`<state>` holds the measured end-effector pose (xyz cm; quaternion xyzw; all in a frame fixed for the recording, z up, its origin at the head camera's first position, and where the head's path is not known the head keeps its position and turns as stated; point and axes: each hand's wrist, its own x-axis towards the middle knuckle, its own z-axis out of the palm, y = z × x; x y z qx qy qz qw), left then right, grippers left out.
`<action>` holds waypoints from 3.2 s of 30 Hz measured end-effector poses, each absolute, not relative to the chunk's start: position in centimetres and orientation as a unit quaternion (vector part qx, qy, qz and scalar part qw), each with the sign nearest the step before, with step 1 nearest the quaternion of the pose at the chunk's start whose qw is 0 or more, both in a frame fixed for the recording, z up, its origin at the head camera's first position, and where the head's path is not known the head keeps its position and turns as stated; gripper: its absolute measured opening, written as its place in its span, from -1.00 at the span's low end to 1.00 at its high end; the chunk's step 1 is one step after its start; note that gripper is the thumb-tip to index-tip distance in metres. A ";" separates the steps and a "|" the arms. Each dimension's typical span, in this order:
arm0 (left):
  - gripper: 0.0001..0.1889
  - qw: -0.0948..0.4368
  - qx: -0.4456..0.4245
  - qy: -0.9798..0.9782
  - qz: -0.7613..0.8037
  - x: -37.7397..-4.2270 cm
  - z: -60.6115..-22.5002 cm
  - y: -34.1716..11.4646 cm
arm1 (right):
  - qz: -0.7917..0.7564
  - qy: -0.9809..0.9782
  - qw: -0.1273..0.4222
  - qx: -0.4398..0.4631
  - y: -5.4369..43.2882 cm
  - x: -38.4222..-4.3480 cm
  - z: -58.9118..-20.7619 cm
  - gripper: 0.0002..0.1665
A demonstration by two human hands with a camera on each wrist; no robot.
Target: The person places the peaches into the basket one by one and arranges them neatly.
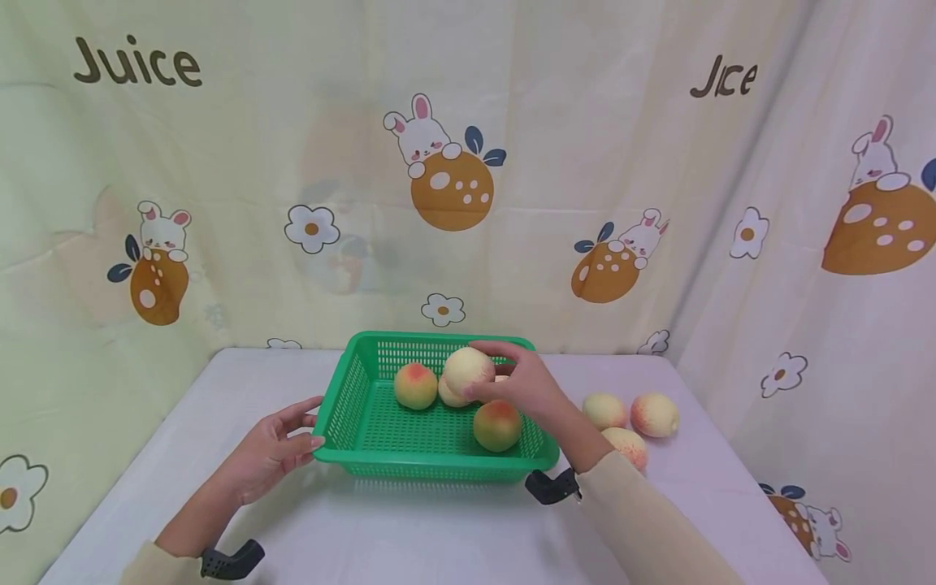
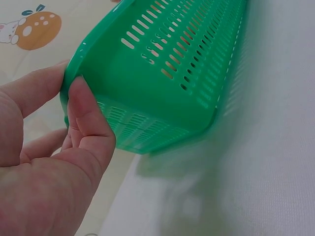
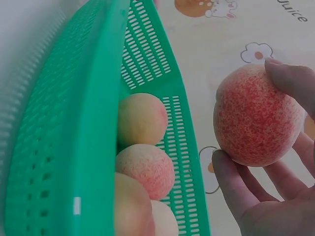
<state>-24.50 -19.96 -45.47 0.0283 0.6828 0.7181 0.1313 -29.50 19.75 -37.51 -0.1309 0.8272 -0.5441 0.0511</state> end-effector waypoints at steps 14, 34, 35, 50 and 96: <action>-0.24 0.132 0.028 0.680 0.720 -24.6 -45.6 -20.0 | -0.555 0.818 0.100 -0.114 16.9 -31.9 -37.4 -0.20; -0.22 0.129 0.029 0.682 0.719 -24.6 -45.7 -20.1 | -0.599 0.774 0.174 -0.112 12.4 -35.1 -38.9 -0.17; -0.22 0.130 0.029 0.681 0.720 -24.6 -45.7 -20.1 | -0.597 0.775 0.174 -0.110 12.1 -35.2 -39.0 -0.19; -0.21 0.131 0.025 0.679 0.722 -24.9 -45.9 -20.0 | -0.591 0.774 0.203 -0.102 9.9 -36.0 -40.3 -0.17; -0.24 0.133 0.027 0.686 0.715 -24.7 -45.4 -19.8 | -0.568 0.788 0.234 -0.052 5.5 -34.9 -41.0 -0.33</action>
